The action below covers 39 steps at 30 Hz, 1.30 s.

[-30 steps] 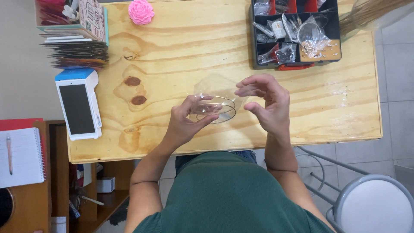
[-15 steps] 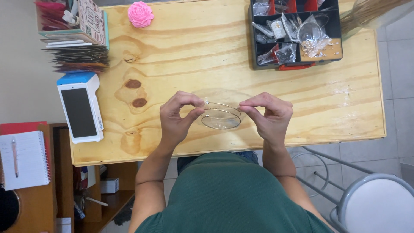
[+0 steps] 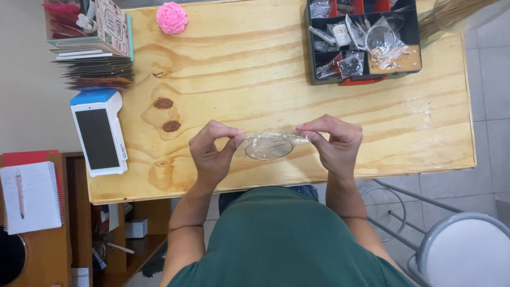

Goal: The person removes a clear circular headband from a plastic bag, places it on the table, and then picks up another headband to wrap it in plastic. They then open a small white paper packet, remove a black cord necklace, and hold it up for inspection.

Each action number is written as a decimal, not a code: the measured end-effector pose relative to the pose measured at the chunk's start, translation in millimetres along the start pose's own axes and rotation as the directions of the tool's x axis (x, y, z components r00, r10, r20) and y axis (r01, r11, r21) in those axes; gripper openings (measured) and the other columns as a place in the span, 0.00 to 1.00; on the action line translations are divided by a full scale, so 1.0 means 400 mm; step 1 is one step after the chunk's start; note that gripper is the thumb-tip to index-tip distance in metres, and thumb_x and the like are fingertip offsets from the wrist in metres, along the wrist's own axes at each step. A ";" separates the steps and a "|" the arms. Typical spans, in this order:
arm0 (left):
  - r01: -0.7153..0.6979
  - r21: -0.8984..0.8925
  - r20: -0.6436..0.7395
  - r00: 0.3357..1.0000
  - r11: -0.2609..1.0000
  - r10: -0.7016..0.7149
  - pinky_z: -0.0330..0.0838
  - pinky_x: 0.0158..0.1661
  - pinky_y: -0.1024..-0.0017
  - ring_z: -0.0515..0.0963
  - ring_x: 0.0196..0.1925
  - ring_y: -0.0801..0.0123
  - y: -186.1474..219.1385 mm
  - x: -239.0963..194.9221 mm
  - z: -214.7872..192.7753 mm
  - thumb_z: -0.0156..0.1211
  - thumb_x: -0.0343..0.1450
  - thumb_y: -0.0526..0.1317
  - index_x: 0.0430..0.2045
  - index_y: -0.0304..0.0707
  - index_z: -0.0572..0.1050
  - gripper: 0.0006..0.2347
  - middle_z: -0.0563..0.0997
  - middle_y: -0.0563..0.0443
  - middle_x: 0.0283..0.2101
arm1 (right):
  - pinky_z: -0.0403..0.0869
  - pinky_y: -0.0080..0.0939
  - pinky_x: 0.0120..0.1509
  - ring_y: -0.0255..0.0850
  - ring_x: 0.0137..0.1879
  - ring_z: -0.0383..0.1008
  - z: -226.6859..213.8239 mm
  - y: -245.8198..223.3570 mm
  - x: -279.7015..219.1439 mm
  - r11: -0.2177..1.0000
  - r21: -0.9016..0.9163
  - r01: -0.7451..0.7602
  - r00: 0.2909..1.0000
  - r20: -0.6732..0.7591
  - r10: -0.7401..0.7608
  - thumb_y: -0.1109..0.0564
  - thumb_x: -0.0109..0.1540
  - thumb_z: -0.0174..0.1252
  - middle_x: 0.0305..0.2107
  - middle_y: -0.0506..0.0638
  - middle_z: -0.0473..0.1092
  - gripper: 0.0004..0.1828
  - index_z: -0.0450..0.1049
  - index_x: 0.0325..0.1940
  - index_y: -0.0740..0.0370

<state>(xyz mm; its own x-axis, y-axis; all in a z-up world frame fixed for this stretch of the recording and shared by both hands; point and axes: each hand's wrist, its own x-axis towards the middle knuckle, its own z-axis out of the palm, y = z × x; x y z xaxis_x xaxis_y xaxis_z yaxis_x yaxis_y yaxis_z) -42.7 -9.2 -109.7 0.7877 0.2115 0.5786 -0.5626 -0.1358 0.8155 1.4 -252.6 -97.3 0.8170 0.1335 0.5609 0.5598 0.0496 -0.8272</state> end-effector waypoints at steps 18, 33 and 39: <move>-0.505 0.662 0.057 0.770 0.553 0.635 0.82 0.47 0.64 0.82 0.47 0.59 -0.001 -0.017 0.141 0.70 0.70 0.42 0.41 0.47 0.85 0.08 0.84 0.50 0.49 | 0.76 0.54 0.63 0.57 0.60 0.75 0.146 0.018 -0.031 0.992 0.124 0.021 0.998 -0.061 -0.013 0.46 0.68 0.61 0.46 0.63 0.73 0.24 0.73 0.51 0.73; 0.008 0.049 0.016 1.000 0.999 -0.009 0.79 0.46 0.61 0.84 0.42 0.58 -0.011 0.018 0.017 0.62 0.75 0.45 0.44 0.33 0.81 0.13 0.84 0.45 0.38 | 0.80 0.57 0.56 0.56 0.49 0.80 0.059 0.059 -0.003 0.969 0.238 -0.067 0.996 -0.049 0.081 0.64 0.65 0.61 0.40 0.71 0.75 0.08 0.73 0.39 0.75; -0.042 0.006 0.018 0.999 0.999 0.042 0.79 0.44 0.62 0.83 0.40 0.59 -0.025 0.011 0.015 0.67 0.71 0.46 0.38 0.34 0.83 0.12 0.83 0.46 0.35 | 0.79 0.55 0.57 0.55 0.50 0.79 0.054 0.054 0.001 0.976 0.207 -0.074 0.996 -0.040 0.084 0.64 0.66 0.60 0.42 0.71 0.73 0.06 0.74 0.38 0.73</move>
<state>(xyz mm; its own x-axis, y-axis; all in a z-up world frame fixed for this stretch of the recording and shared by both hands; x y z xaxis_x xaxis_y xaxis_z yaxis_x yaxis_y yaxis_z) -32.0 -12.8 -115.3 0.7678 0.1877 0.6126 -0.5939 -0.1500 0.7904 10.8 -230.1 -115.8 0.8659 0.0977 0.4906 0.4572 0.2433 -0.8554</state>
